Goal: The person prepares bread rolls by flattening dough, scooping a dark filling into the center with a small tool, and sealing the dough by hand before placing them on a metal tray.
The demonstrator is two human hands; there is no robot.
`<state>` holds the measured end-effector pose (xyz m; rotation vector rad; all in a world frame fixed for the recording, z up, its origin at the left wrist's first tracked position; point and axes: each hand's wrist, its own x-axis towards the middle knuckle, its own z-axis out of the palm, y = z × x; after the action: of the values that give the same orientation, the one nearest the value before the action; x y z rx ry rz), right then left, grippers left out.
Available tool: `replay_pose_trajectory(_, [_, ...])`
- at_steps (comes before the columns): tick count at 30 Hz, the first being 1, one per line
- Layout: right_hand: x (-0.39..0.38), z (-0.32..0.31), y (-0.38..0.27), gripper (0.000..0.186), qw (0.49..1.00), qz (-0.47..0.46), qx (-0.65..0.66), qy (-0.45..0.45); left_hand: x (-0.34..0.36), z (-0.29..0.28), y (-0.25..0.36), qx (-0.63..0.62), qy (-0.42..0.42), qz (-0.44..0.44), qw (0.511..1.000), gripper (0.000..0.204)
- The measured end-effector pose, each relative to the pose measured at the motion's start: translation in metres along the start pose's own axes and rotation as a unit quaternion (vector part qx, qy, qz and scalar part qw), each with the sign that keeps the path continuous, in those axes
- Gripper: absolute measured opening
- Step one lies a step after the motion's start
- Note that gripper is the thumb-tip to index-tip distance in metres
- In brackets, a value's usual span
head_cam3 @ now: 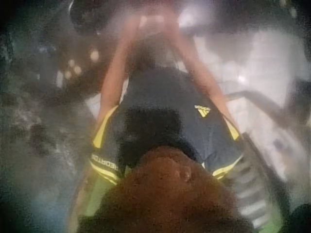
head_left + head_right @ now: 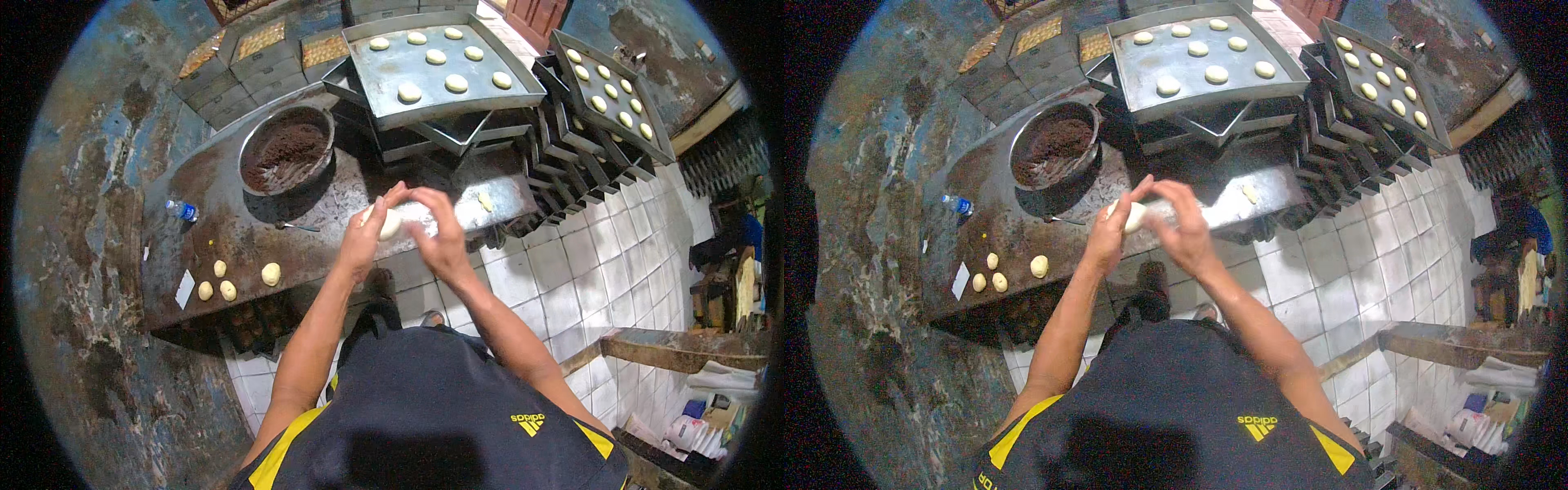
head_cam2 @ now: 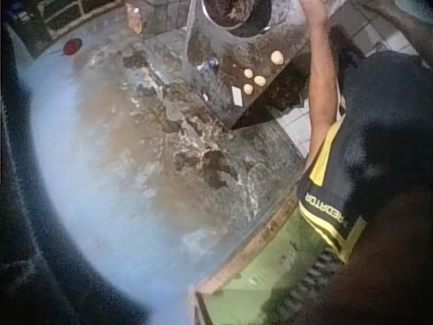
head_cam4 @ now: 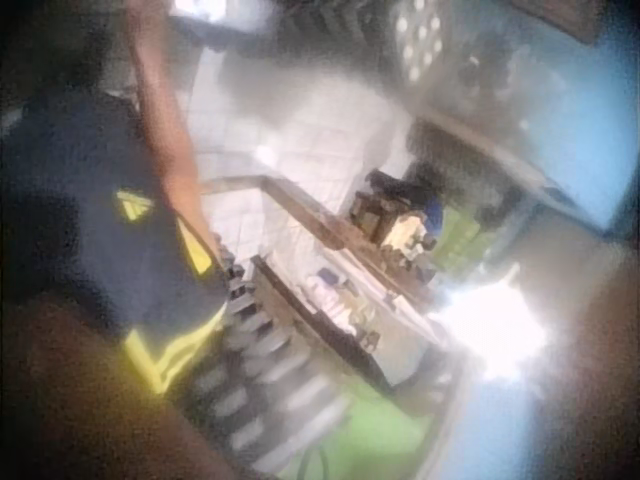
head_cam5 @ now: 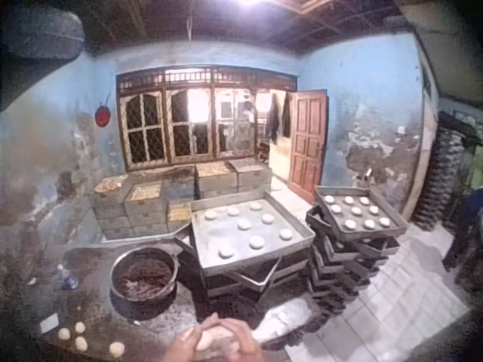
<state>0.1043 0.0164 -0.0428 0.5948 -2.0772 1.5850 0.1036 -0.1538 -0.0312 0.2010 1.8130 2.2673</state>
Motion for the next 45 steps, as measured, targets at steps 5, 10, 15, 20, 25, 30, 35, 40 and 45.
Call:
replay_pose_trajectory(5, [0.016, 0.029, -0.004, 0.045, 0.966, 0.176, 0.188, -0.003, 0.026, 0.019, 0.011, -0.052, 0.008, 0.054, 0.997, 0.071])
replay_pose_trajectory(10, [0.083, 0.039, 0.001, 0.032, 0.838, 0.412, 0.352, -0.069, 0.083, -0.012, 0.014, -0.009, 0.042, 0.092, 0.995, 0.058])
replay_pose_trajectory(15, [0.228, 0.031, 0.085, 0.031, 0.904, 0.345, 0.142, -0.209, 0.153, -0.041, 0.028, -0.090, 0.104, 0.147, 0.980, 0.076])
replay_pose_trajectory(20, [0.355, 0.061, 0.234, 0.045, 0.939, -0.069, -0.322, -0.101, 0.188, -0.111, 0.014, -0.040, 0.156, 0.127, 0.979, 0.062])
replay_pose_trajectory(25, [0.383, 0.093, 0.291, 0.038, 0.845, -0.079, -0.383, -0.364, 0.175, -0.176, -0.020, 0.027, 0.250, 0.080, 0.965, 0.041])
replay_pose_trajectory(30, [0.368, 0.112, 0.299, 0.052, 0.850, -0.072, -0.371, -0.366, 0.170, -0.200, -0.026, 0.082, 0.276, 0.032, 0.957, 0.041])
replay_pose_trajectory(35, [0.418, 0.095, 0.292, 0.075, 0.840, 0.150, -0.156, -0.497, 0.194, -0.181, -0.031, 0.006, 0.232, 0.032, 0.972, 0.049])
replay_pose_trajectory(40, [0.389, 0.114, 0.304, 0.070, 0.786, -0.094, -0.422, -0.443, 0.208, -0.146, -0.028, -0.161, 0.144, -0.005, 0.976, 0.079])
replay_pose_trajectory(45, [0.425, 0.073, 0.242, 0.075, 0.844, 0.184, -0.096, -0.494, 0.196, -0.124, -0.029, -0.139, 0.146, 0.003, 0.979, 0.084])
